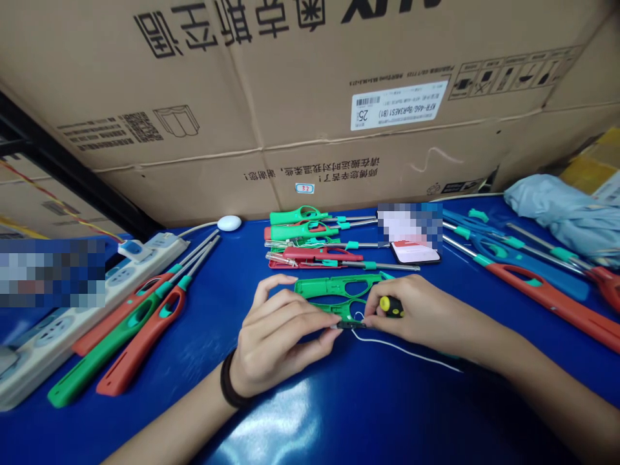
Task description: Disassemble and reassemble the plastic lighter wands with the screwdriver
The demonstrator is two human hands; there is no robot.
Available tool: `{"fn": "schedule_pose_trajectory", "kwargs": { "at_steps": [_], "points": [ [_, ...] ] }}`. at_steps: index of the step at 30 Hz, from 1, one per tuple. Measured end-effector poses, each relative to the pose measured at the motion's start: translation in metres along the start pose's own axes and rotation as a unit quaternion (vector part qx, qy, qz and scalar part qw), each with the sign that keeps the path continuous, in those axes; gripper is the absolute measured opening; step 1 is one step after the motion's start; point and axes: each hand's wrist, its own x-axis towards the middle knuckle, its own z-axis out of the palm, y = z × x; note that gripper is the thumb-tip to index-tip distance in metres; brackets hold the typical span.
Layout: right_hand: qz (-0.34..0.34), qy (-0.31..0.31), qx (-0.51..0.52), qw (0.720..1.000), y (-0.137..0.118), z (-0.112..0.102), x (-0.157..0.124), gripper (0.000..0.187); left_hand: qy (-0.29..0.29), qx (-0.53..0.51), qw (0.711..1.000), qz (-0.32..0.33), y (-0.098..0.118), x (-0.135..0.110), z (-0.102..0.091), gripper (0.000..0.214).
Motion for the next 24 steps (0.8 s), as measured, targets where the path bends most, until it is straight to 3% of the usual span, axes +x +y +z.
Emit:
{"fn": "schedule_pose_trajectory", "kwargs": {
  "at_steps": [15,20,24],
  "points": [
    [0.006,0.010,0.019,1.000,-0.0006,-0.0038,-0.0010,0.014,-0.010,0.023,1.000,0.018,-0.0027,-0.0004,0.0012,0.012],
    [-0.008,0.032,0.065,0.997,-0.0045,-0.0071,-0.0040,0.007,-0.005,0.021,1.000,0.018,-0.0059,-0.0019,0.0045,0.011],
    [-0.016,0.031,0.094,0.995,-0.0070,-0.0083,-0.0054,0.013,-0.002,0.018,1.000,0.006,-0.0087,-0.0035,0.0063,0.010]
  ]
}}
